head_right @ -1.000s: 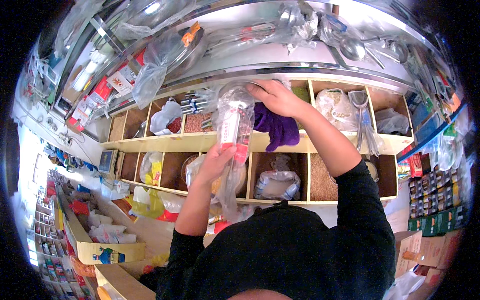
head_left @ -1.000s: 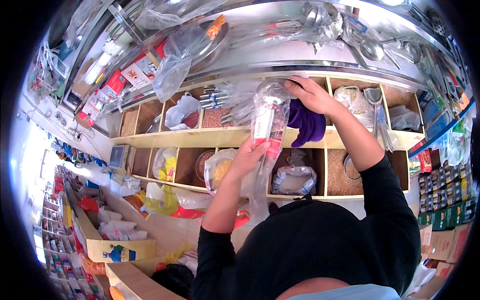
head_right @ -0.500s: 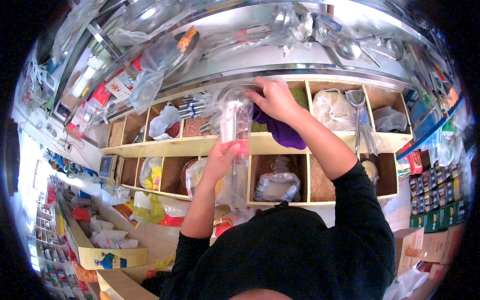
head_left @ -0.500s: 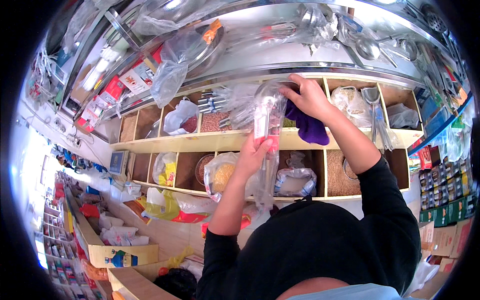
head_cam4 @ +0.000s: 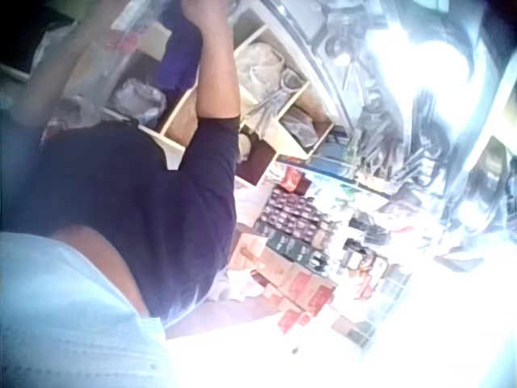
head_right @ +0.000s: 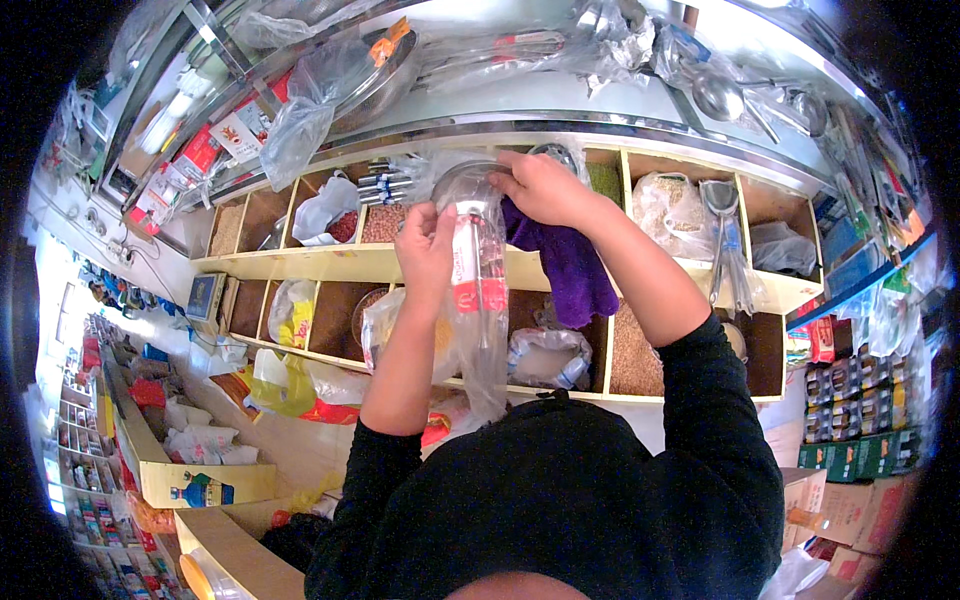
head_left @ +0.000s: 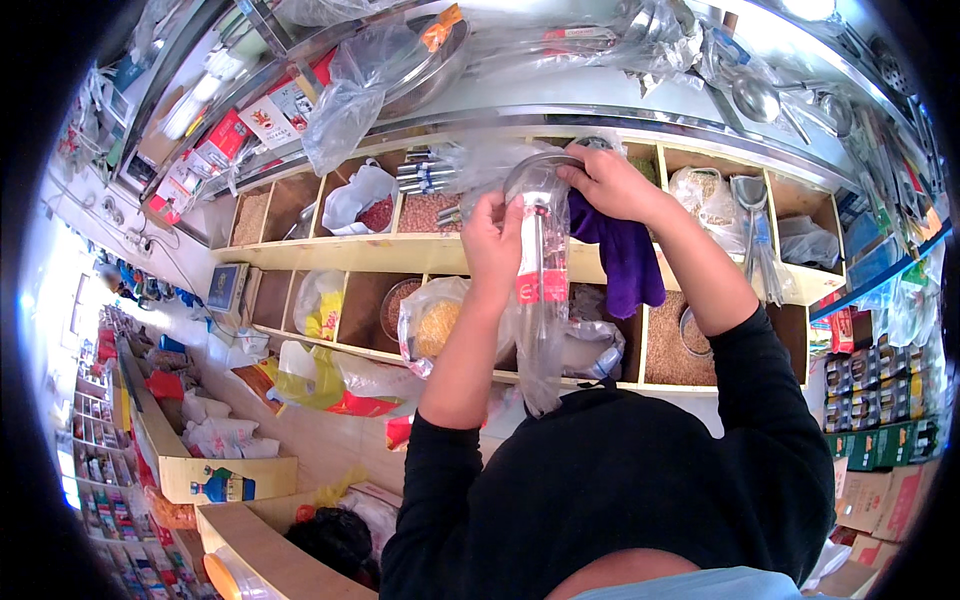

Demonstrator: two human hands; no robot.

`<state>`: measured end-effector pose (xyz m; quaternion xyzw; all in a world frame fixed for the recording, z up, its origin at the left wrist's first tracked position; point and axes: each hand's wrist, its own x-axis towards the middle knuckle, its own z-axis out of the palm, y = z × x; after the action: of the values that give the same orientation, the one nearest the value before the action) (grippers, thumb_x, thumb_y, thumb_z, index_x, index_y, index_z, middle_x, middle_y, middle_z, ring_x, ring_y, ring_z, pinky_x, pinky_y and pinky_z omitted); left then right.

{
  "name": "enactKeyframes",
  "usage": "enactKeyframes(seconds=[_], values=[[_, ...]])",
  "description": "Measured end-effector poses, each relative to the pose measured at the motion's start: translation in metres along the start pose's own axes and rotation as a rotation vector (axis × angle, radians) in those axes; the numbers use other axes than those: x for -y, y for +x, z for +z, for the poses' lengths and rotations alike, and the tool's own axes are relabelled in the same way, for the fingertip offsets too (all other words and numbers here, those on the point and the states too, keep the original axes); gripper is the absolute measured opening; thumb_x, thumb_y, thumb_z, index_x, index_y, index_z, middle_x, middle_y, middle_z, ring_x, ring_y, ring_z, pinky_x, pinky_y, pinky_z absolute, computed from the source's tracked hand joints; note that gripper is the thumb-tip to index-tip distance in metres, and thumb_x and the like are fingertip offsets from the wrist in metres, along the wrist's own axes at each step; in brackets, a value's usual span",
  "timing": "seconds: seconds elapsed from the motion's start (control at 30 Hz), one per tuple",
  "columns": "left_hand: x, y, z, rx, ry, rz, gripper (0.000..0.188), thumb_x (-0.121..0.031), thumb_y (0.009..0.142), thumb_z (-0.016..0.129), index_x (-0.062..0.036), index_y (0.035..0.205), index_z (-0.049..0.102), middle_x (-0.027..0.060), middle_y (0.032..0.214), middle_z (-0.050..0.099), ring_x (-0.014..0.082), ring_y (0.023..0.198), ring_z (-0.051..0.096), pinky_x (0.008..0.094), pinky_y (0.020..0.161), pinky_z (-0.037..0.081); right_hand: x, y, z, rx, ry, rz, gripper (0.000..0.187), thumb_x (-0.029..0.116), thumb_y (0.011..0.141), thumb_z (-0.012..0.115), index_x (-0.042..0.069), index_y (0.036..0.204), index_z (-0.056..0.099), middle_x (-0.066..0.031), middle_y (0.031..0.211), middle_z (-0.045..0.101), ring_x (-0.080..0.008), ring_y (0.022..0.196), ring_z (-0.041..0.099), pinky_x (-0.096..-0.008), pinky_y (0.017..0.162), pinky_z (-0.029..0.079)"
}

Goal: The person wipes various packaged kitchen utensils, including ladles and spoons, with a purple cloth. They handle the items one by one, wiping the plastic packaging and then placing them back onto the metal shelf in a store aisle.

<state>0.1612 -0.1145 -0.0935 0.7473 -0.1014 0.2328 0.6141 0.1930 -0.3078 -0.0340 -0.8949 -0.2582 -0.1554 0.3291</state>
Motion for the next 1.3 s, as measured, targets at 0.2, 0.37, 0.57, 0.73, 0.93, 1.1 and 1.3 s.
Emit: enactKeyframes(seconds=[0.2,0.37,0.57,0.73,0.93,1.1,1.3], values=[[0.004,-0.013,-0.003,-0.068,0.017,0.066,0.018,-0.011,0.084,0.067,-0.0008,0.083,0.053,0.0057,0.079,0.061,0.0102,0.068,0.056,0.0245,0.064,0.046,-0.002,-0.005,0.003,0.033,0.092,0.045,0.022,0.023,0.09,0.054,0.002,0.096,0.055,-0.0251,0.085,0.061,-0.0441,0.086,0.057,-0.0492,0.071,0.045],[0.015,-0.01,-0.009,-0.067,-0.038,0.258,0.015,0.001,0.077,0.064,-0.0018,0.079,0.049,0.0106,0.081,0.059,0.0168,0.071,0.058,0.0288,0.066,0.047,-0.001,-0.003,-0.004,0.115,0.1,-0.017,0.022,0.023,0.091,0.054,0.003,0.098,0.055,-0.0245,0.087,0.061,-0.0443,0.087,0.057,-0.0476,0.07,0.045],[-0.001,-0.011,-0.015,-0.025,0.055,0.503,0.019,0.007,0.069,0.061,-0.0033,0.075,0.047,0.0115,0.087,0.059,0.0177,0.075,0.056,0.0262,0.069,0.045,-0.016,0.001,-0.003,0.21,0.215,-0.071,0.024,0.024,0.092,0.053,0.0,0.098,0.054,-0.0244,0.088,0.058,-0.041,0.085,0.057,-0.0425,0.073,0.045],[-0.007,-0.018,-0.021,0.158,-0.249,0.093,0.014,0.003,0.076,0.064,-0.0035,0.08,0.052,0.0044,0.085,0.057,0.0092,0.072,0.05,0.0222,0.064,0.042,-0.021,0.002,0.0,0.241,0.213,-0.107,0.025,0.025,0.094,0.051,0.0,0.098,0.053,-0.0232,0.086,0.058,-0.0382,0.083,0.057,-0.0409,0.074,0.044],[-0.007,-0.007,-0.045,0.371,-0.192,-0.131,0.019,-0.013,0.084,0.068,-0.0028,0.097,0.06,-0.0049,0.079,0.053,0.0026,0.068,0.044,0.0186,0.061,0.037,-0.018,0.004,-0.008,0.301,0.203,-0.045,0.026,0.025,0.094,0.05,0.0,0.101,0.053,-0.0234,0.09,0.059,-0.0374,0.086,0.057,-0.04,0.076,0.044],[0.005,0.003,-0.048,0.349,-0.286,0.007,0.017,-0.015,0.087,0.066,-0.0035,0.097,0.06,-0.005,0.076,0.054,0.0022,0.067,0.045,0.0185,0.06,0.038,-0.018,0.007,-0.008,0.349,0.16,-0.026,0.024,0.021,0.094,0.05,0.0,0.107,0.053,-0.0214,0.094,0.061,-0.0343,0.089,0.058,-0.0381,0.08,0.044],[0.005,0.019,-0.043,0.404,-0.591,-0.047,0.017,-0.014,0.087,0.066,-0.0041,0.1,0.06,-0.0043,0.079,0.057,0.0031,0.069,0.049,0.0184,0.062,0.04,-0.005,0.011,-0.009,0.392,0.148,-0.028,0.027,0.016,0.094,0.051,0.002,0.116,0.054,-0.0193,0.102,0.062,-0.0312,0.095,0.059,-0.0367,0.085,0.044]])
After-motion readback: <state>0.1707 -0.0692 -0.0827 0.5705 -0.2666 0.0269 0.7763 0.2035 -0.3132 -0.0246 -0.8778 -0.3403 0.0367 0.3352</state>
